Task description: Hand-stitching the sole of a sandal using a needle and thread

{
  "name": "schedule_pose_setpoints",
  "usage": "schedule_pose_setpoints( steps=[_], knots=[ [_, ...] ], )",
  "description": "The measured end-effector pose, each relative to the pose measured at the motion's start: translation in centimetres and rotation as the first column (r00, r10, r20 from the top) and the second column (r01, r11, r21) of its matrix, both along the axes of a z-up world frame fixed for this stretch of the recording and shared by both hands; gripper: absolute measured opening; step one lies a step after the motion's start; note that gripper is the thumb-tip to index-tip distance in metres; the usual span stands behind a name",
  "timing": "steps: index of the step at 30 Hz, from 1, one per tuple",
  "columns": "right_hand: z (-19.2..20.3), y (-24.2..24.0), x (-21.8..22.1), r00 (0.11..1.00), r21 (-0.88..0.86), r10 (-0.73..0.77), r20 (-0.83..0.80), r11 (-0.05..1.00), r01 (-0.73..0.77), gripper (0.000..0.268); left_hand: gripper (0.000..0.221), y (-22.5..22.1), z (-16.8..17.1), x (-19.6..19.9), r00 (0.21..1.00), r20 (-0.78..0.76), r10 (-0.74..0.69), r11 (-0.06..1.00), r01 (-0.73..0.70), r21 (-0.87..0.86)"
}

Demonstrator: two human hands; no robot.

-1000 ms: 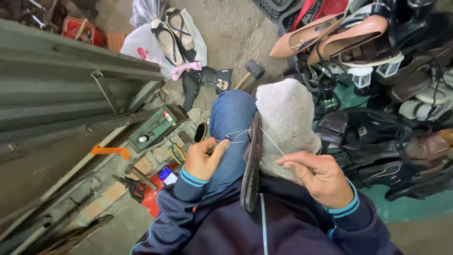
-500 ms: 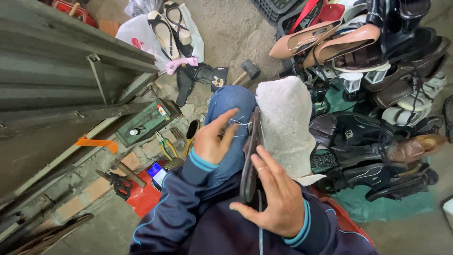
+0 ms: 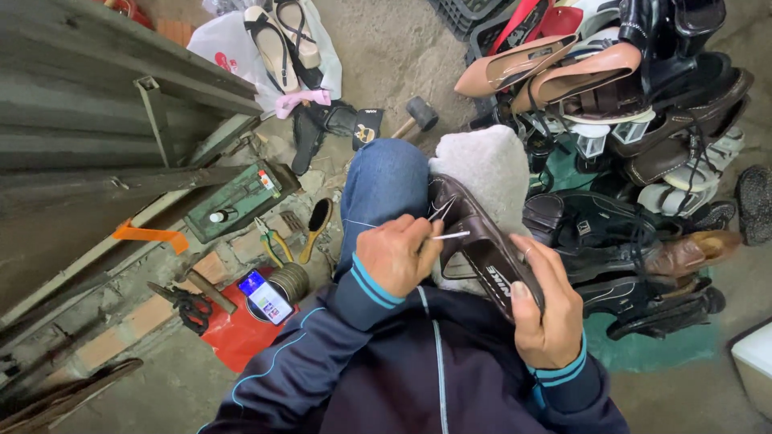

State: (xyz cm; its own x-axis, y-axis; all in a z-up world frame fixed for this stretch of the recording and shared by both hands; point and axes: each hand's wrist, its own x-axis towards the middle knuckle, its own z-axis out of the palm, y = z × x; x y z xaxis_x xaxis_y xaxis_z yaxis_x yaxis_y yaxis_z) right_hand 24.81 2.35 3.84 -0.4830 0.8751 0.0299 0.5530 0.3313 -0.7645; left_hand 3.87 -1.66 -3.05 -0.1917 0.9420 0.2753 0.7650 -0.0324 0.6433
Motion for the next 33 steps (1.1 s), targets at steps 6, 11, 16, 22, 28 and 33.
schedule_pose_setpoints(
  steps=[6,11,16,22,28,33],
  knots=[
    [-1.1,0.1,1.6,0.998,-0.034,-0.034,0.049,0.999,0.036,0.052,0.037,0.8,-3.8,1.3,0.931,-0.306,0.197,0.980,-0.186,0.065],
    [-2.0,0.2,3.2,0.992,-0.130,-0.065,0.107,0.988,0.079,0.055,0.016,1.4,-4.2,1.6,0.943,-0.313,0.116,0.989,-0.137,-0.049],
    [-2.9,0.0,4.2,0.977,-0.203,-0.090,0.192,0.971,0.129,0.051,0.014,1.4,-4.7,1.6,0.991,-0.133,0.023,0.993,-0.038,-0.110],
    [-3.4,-0.3,4.2,0.983,-0.155,-0.127,0.130,0.977,0.147,0.046,0.006,1.8,-4.2,1.4,0.997,0.070,0.043,0.989,-0.033,-0.142],
    [-2.7,-0.7,3.3,0.979,-0.074,-0.137,0.152,0.986,0.150,0.043,0.006,1.3,-0.1,-0.2,0.441,0.897,-0.016,0.908,0.382,-0.172],
    [-1.8,-0.7,1.9,0.983,-0.039,-0.112,0.149,0.992,0.119,0.042,0.032,-3.1,2.6,-5.7,0.271,0.936,-0.225,0.660,0.749,-0.058]
  ],
)
